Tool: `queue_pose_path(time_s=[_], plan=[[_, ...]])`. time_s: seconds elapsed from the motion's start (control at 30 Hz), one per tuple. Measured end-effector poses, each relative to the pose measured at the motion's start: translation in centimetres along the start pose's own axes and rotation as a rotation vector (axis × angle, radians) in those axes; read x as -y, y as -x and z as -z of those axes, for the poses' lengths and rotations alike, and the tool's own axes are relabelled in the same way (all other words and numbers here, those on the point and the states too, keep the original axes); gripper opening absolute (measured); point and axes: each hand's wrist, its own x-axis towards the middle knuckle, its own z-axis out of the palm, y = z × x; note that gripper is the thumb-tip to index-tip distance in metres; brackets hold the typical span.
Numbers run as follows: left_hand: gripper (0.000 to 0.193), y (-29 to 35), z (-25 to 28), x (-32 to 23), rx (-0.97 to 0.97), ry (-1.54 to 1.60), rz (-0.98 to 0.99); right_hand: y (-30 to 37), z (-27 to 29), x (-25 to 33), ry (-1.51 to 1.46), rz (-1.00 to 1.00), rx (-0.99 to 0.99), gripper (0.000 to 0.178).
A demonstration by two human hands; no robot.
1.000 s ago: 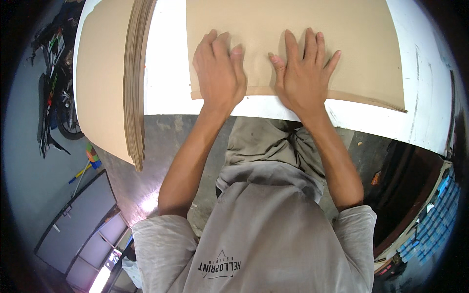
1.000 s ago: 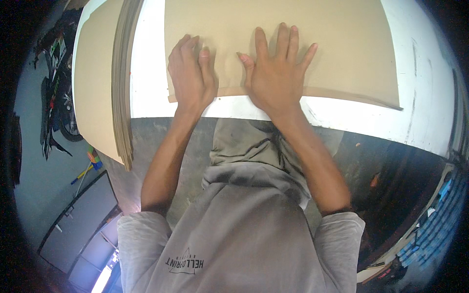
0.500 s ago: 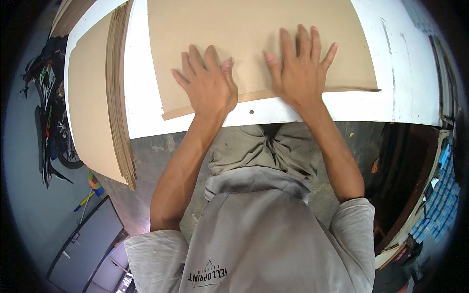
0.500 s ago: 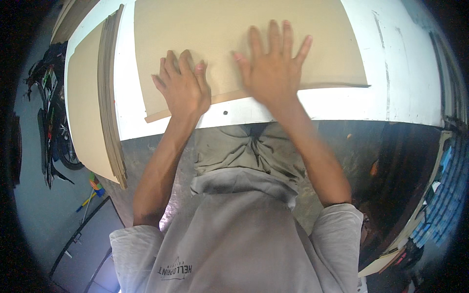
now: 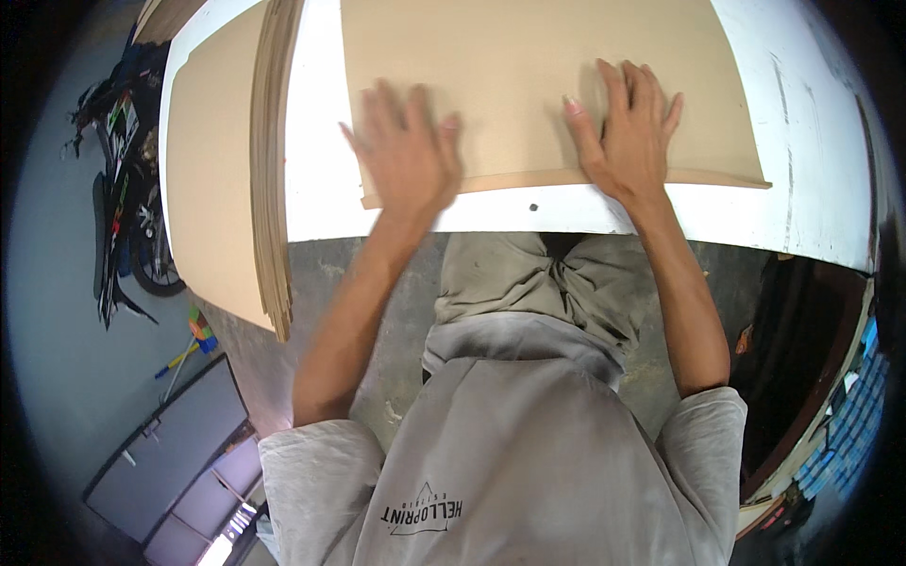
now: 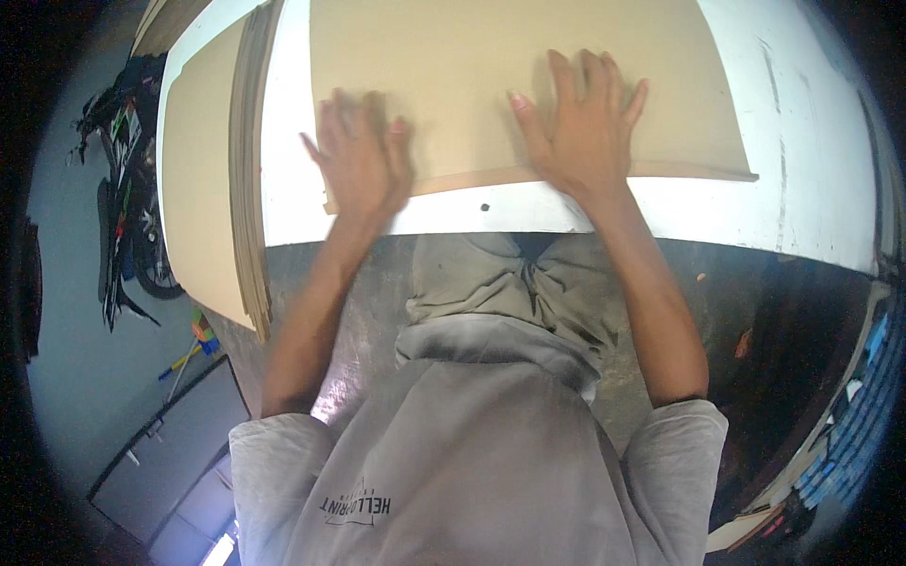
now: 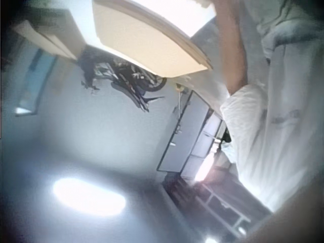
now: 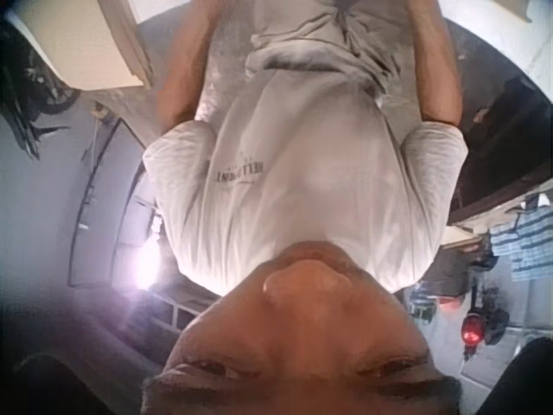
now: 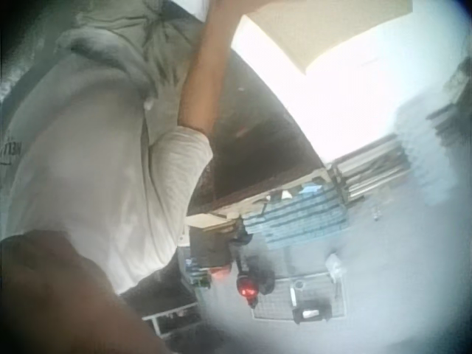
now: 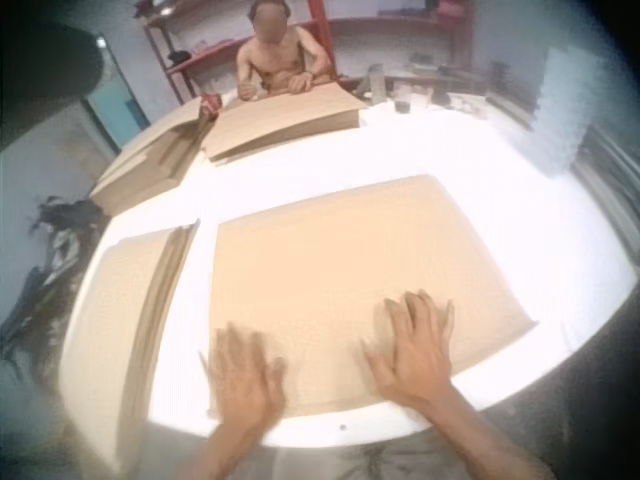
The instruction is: The person repeatedly folds large flat cardboard sheets in half on a white table, pressing the crease with both hands, then places each folded sheet aside. The action is repeated for multiple sheets throughout the clip.
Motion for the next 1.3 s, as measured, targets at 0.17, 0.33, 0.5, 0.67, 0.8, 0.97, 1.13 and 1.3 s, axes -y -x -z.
queue_pose_path(time_s=[0.17, 0.33, 0.5, 0.67, 0.8, 0.97, 1.13, 1.3], plan=[[0.058, 1.0, 0.3, 4.3, -0.029, 0.002, 0.068, -0.6, 0.6, 2.0, 0.142, -0.031, 0.036, 0.066], [0.056, 1.6, -1.0, 4.9, -0.068, 0.029, 0.075, -0.6, -1.7, 11.4, -0.053, 0.093, 0.056, 0.060], [0.054, 1.5, -0.9, 5.4, -0.062, 0.088, 0.066, -0.5, -5.1, 15.4, -0.179, 0.064, 0.137, 0.066], [0.058, 1.5, -0.3, 5.5, -0.007, 0.089, 0.089, -0.3, -3.1, 11.3, -0.155, 0.141, 0.047, 0.075], [0.061, 1.3, -0.4, 5.9, 0.051, 0.043, 0.093, 0.0, 0.4, 1.7, 0.033, 0.103, 0.015, 0.079], [0.067, 1.4, -0.8, 6.5, 0.090, 0.066, 0.112, 0.7, 4.6, -13.4, 0.337, -0.044, 0.037, 0.082], [0.072, 1.0, -0.9, 6.7, 0.072, 0.117, 0.098, 0.7, 4.9, -18.2, 0.308, -0.215, 0.184, 0.088], [0.075, 1.0, -1.0, 6.6, 0.078, 0.085, 0.091, -0.2, 5.0, -17.0, 0.220, -0.309, 0.170, 0.078]])
